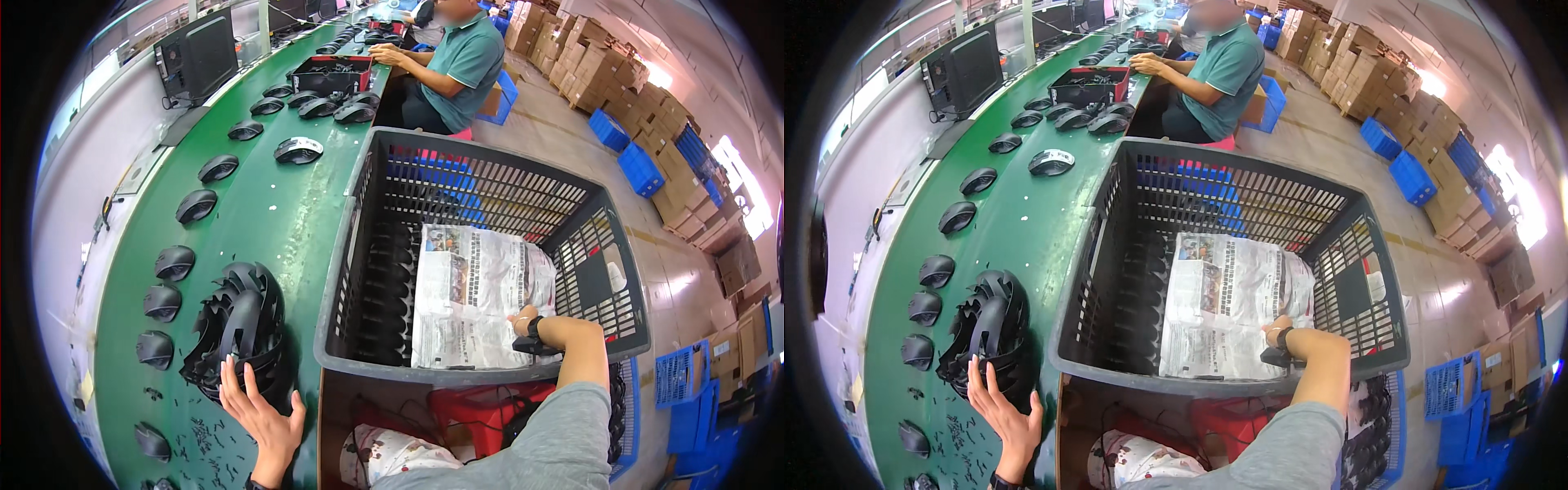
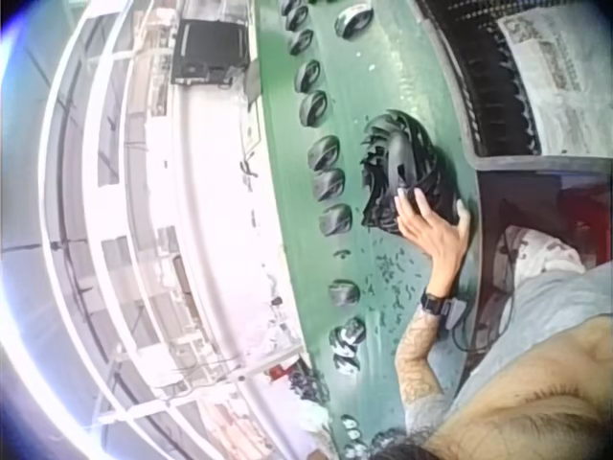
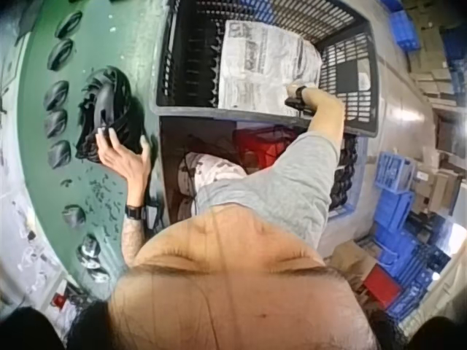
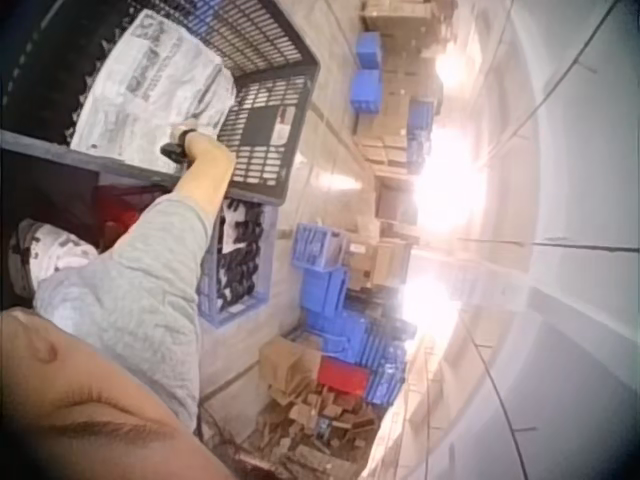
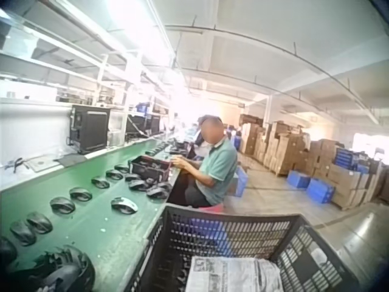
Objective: The person assembles computer mouse components on a green workbench. They pick up black mouse shells and internal units, fit them together, and place the assembled units into a black plastic crate. The person also moves a stack of shells aside to access more parts.
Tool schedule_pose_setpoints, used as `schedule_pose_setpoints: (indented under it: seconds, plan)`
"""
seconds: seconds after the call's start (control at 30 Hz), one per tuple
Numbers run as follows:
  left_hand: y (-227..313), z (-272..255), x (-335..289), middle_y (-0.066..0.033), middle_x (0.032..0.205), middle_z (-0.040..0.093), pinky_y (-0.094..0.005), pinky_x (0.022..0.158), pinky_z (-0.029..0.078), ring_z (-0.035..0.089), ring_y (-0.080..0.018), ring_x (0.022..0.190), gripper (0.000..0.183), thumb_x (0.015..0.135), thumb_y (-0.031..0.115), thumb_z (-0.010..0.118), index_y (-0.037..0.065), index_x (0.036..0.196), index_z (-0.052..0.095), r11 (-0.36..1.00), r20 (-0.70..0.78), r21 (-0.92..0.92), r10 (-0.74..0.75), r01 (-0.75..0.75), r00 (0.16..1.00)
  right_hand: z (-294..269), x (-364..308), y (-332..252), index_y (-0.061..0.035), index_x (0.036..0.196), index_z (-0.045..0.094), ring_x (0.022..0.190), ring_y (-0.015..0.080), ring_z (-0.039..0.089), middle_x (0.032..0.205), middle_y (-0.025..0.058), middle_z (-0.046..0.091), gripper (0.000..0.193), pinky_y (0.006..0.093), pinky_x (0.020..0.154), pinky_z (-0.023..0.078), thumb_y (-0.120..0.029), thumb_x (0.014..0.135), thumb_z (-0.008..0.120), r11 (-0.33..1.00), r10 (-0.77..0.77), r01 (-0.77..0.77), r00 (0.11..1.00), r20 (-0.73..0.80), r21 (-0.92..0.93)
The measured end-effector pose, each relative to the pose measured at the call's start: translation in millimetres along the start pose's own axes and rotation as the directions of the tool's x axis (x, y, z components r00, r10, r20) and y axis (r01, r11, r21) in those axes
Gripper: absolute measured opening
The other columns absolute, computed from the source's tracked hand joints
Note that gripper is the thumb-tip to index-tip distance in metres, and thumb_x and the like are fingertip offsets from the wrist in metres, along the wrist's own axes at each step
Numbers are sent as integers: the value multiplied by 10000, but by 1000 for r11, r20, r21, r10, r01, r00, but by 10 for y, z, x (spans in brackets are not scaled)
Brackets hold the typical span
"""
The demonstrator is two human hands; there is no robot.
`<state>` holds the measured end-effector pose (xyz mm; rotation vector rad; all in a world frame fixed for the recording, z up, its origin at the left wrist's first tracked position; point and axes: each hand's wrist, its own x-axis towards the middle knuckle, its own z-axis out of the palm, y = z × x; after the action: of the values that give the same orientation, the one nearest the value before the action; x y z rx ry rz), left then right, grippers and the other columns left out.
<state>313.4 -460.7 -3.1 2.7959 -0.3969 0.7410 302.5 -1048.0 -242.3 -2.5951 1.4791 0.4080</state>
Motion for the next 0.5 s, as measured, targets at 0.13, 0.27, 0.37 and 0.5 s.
schedule_pose_setpoints:
  seconds: [0.13, 0.27, 0.37, 0.5]
  plan:
    - [3, 28, 6, -289, 1428, 270, -549, 1060, 174, 259, -444, 1333, 808, 730, 254, 629, -19, 1391, 256, 1000, -10, -16, 8, -9, 1000, -172, -22, 35, -5, 956, 678, 901, 320, 672, 965, 204, 679, 349, 370, 736, 537, -283, 750, 729, 997, 69, -64, 991, -117, 51]
    - [36, -21, 9, -282, 1430, 273, -538, 1066, 178, 257, -445, 1333, 795, 731, 235, 626, -26, 1390, 266, 1000, -16, -10, 14, -14, 1000, -1103, -130, 3, 10, 1043, 629, 980, 321, 646, 1027, 232, 652, 461, 396, 780, 528, -231, 671, 754, 993, -115, 113, 992, 50, 43]
    - [52, -11, -10, -264, 1453, 252, -539, 1075, 170, 244, -433, 1344, 786, 736, 227, 623, -28, 1393, 274, 1000, -35, -5, 25, -25, 999, -2086, -19, 130, 48, 1016, 624, 977, 325, 634, 1034, 243, 644, 606, 397, 813, 521, -332, 581, 809, 950, -300, 298, 954, 7, 91]
    - [79, -13, -67, -191, 1491, 232, -556, 1097, 106, 167, -383, 1400, 771, 774, 264, 609, 32, 1422, 263, 997, -69, 73, -32, 37, 997, -3543, -218, 503, 89, 858, 668, 783, 260, 646, 873, 188, 675, 521, 392, 709, 511, -313, 569, 830, 954, -269, 285, 950, -161, 90]
